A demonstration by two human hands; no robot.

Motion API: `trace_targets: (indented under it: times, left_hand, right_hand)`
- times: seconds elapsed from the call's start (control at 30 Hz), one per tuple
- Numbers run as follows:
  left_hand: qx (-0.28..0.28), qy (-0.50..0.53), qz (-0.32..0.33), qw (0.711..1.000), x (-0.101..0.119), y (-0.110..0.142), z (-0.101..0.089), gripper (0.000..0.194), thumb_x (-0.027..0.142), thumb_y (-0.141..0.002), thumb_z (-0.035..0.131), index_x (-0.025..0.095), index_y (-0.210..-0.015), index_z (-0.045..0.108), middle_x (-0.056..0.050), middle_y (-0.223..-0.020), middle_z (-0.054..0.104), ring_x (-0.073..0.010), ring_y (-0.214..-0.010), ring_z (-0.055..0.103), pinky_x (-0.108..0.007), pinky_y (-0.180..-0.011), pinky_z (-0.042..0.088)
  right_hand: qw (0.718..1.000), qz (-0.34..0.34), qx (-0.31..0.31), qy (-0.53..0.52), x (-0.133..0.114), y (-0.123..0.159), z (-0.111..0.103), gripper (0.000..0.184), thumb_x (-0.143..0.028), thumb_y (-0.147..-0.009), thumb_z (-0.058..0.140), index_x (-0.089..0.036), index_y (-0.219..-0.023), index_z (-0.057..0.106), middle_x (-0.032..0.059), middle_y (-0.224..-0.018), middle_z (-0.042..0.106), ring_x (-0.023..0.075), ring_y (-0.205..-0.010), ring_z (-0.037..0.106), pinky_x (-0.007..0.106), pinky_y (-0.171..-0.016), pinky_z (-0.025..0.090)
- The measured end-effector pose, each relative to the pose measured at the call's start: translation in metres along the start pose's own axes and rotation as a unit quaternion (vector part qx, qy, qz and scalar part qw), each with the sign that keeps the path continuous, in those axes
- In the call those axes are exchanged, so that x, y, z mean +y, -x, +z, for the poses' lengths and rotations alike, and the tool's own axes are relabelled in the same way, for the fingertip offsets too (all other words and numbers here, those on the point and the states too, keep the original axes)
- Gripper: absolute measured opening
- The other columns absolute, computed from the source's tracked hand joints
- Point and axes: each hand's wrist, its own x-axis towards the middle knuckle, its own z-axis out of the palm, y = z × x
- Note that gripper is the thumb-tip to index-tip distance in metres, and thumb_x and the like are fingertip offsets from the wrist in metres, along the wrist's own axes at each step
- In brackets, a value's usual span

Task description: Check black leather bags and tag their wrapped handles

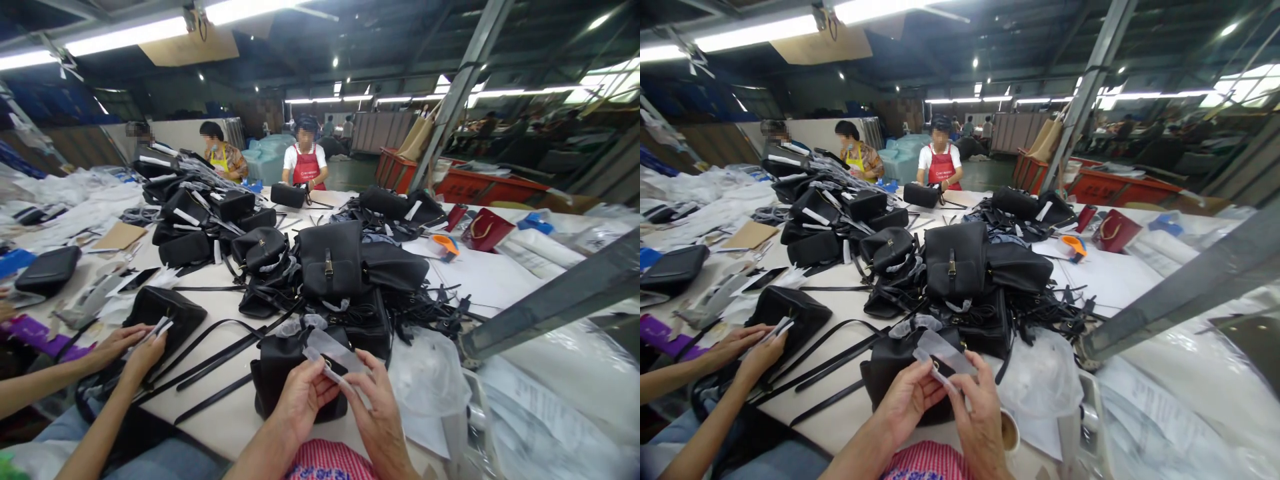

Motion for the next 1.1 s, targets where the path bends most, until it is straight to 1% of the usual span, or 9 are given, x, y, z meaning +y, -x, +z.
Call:
trace_targets:
  times: [0.13,0.23,0.37,0.47,0.6,0.67,0.77,0.9,1.1]
  left_hand:
    - [-0.016,-0.008,0.003,1.0,0.0,-0.001,-0.004,0.03,0.032,-0.068,0.081,0.013,-0.087,0.067,-0.01,-0.085,0.077,-0.0193,-0.077,0.071,-0.03,-0.074,0.052]
    - [-0.017,-0.02,0.01,1.0,-0.001,-0.002,-0.007,0.033,0.034,-0.066,0.083,0.013,-0.085,0.068,-0.009,-0.083,0.076,-0.0182,-0.073,0.07,-0.03,-0.073,0.052]
    - [-0.009,-0.033,0.016,0.999,-0.002,0.0,-0.008,0.033,0.037,-0.062,0.085,0.013,-0.079,0.068,-0.007,-0.078,0.075,-0.0169,-0.072,0.068,-0.027,-0.068,0.051]
    - [-0.004,-0.026,0.024,0.999,0.0,0.002,-0.007,0.034,0.04,-0.059,0.086,0.014,-0.073,0.068,-0.004,-0.075,0.072,-0.015,-0.071,0.065,-0.024,-0.062,0.049]
    - [-0.047,-0.046,0.031,0.997,0.002,0.007,-0.006,0.035,0.034,-0.057,0.087,0.013,-0.081,0.072,-0.006,-0.08,0.072,-0.0129,-0.069,0.063,-0.021,-0.059,0.046]
    - [-0.054,-0.069,0.036,0.995,0.002,0.008,-0.006,0.037,0.026,-0.053,0.087,0.011,-0.084,0.073,-0.006,-0.08,0.072,-0.0117,-0.066,0.062,-0.02,-0.058,0.045]
    - [-0.018,-0.083,0.036,0.996,-0.001,0.009,-0.008,0.029,0.022,-0.053,0.084,0.009,-0.076,0.071,-0.005,-0.072,0.07,-0.0098,-0.058,0.058,-0.019,-0.052,0.042]
    - [0.015,-0.074,0.032,0.997,-0.005,0.007,-0.01,0.021,0.026,-0.059,0.078,0.013,-0.071,0.066,-0.003,-0.066,0.068,-0.0111,-0.056,0.059,-0.017,-0.042,0.036]
    - [0.014,-0.091,0.034,0.995,-0.006,0.005,-0.011,0.032,0.036,-0.059,0.081,0.012,-0.071,0.064,-0.003,-0.063,0.066,-0.0101,-0.049,0.057,-0.017,-0.036,0.032]
  right_hand:
    - [0.982,0.146,-0.016,-0.117,0.009,-0.003,0.001,0.038,-0.056,-0.08,0.06,-0.021,-0.07,0.072,0.0104,-0.133,0.052,0.0307,-0.125,0.047,0.038,-0.097,0.044]
    - [0.967,0.198,-0.028,-0.16,0.013,-0.003,0.001,0.043,-0.062,-0.074,0.063,-0.02,-0.07,0.071,0.0111,-0.135,0.05,0.0303,-0.119,0.051,0.031,-0.083,0.049]
    - [0.974,0.175,-0.019,-0.142,0.005,-0.003,0.001,0.042,-0.06,-0.074,0.065,-0.019,-0.065,0.069,0.012,-0.121,0.058,0.0251,-0.094,0.06,0.029,-0.072,0.049]
    - [0.981,0.14,-0.013,-0.13,0.001,-0.003,0.001,0.038,-0.056,-0.075,0.066,-0.02,-0.061,0.065,0.0085,-0.095,0.065,0.0233,-0.083,0.06,0.028,-0.066,0.047]
    - [0.976,0.157,-0.042,-0.143,0.003,-0.001,0.003,0.036,-0.052,-0.08,0.063,-0.022,-0.061,0.061,-0.0001,-0.06,0.056,0.0176,-0.059,0.052,0.028,-0.059,0.043]
    - [0.974,0.159,-0.046,-0.152,0.005,0.0,0.005,0.036,-0.052,-0.079,0.063,-0.021,-0.06,0.059,-0.0003,-0.06,0.055,0.0173,-0.059,0.051,0.028,-0.058,0.043]
    - [0.971,0.168,-0.047,-0.161,0.005,0.003,0.006,0.039,-0.055,-0.075,0.067,-0.021,-0.057,0.057,0.0001,-0.062,0.056,0.0168,-0.059,0.05,0.028,-0.057,0.042]
    - [0.961,0.202,-0.059,-0.179,0.007,0.011,0.004,0.042,-0.058,-0.071,0.07,-0.021,-0.057,0.057,-0.0016,-0.056,0.052,0.0154,-0.055,0.048,0.027,-0.054,0.041]
    - [0.951,0.211,-0.053,-0.22,0.005,0.02,0.003,0.041,-0.054,-0.07,0.074,-0.02,-0.056,0.055,-0.002,-0.054,0.054,0.0142,-0.053,0.051,0.026,-0.054,0.043]
